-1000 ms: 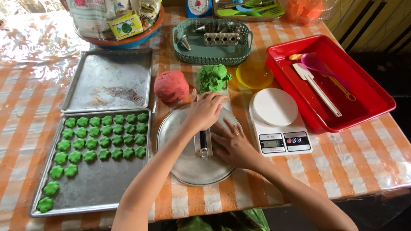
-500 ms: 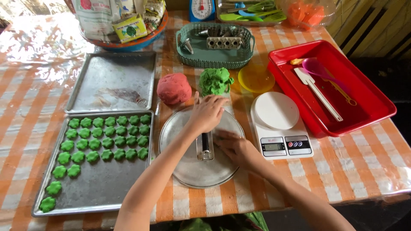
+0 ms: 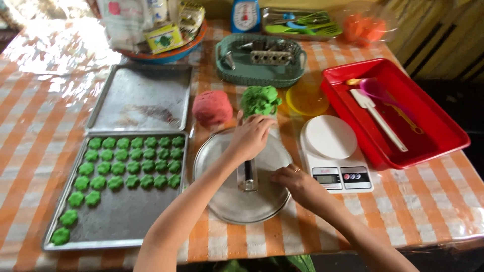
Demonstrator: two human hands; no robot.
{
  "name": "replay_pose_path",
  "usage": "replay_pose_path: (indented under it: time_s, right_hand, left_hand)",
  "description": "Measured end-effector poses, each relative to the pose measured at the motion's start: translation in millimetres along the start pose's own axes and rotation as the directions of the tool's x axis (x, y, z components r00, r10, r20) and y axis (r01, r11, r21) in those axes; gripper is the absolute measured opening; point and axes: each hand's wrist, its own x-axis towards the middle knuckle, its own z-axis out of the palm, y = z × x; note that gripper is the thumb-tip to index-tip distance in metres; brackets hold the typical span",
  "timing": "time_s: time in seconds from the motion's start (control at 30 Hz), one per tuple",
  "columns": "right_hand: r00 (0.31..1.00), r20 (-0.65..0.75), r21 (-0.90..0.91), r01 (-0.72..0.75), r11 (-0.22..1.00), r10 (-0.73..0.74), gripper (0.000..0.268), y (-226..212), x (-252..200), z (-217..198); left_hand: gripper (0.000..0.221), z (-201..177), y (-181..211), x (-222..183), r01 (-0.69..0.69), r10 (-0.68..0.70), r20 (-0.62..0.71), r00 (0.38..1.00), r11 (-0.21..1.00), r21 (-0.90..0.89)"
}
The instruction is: The person is manually shaping green dough into small flower-like pieces using a metal mold and placing them onto a baking tray.
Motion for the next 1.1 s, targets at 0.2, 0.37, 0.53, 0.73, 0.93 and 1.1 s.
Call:
replay_pose_path:
  time_s: [0.2,0.37,0.53,0.73,0.93,1.1]
  right_hand:
    - [0.937,0.05,-0.865,0.214,0.455,-0.346,0.033,78,5,23]
    - [0.861,-0.509,-0.191,-0.127,0.973,0.012,0.014,55,135,-99]
    - [0.817,-0.569,-0.064,-0.159,0.985,0.095,0.023,152,202,-29]
    - [0.823,0.003,0.014,-0.567,0.823,0.567,0.061,129,201,-26]
    - [0.97,-0.21,0.05,-0.115,0.992,0.123,0.046,36,149,-48]
    - [0.983,0.156,0.075,0.085,0.994,-0.096,0.086,-20,112,-16]
  left_hand:
    - [0.024,-18,15,-18,-0.176,0.263,-0.409,0.874,0.955,0.24]
    - [0.022,-90,66,-90,-0.326,0.342,-0.443,0.829,0.938,0.114]
    - [0.019,-129,83,-166,-0.331,0.335,-0.444,0.831,0.939,0.091]
    - [0.021,-99,45,-222,-0.01,-0.053,-0.579,0.814,0.995,-0.104]
    - [0.032,-56,47,-213,0.04,-0.082,-0.406,0.91,0.993,-0.111]
    - [0.097,16,39,-211,0.194,-0.175,-0.087,0.981,0.928,0.319]
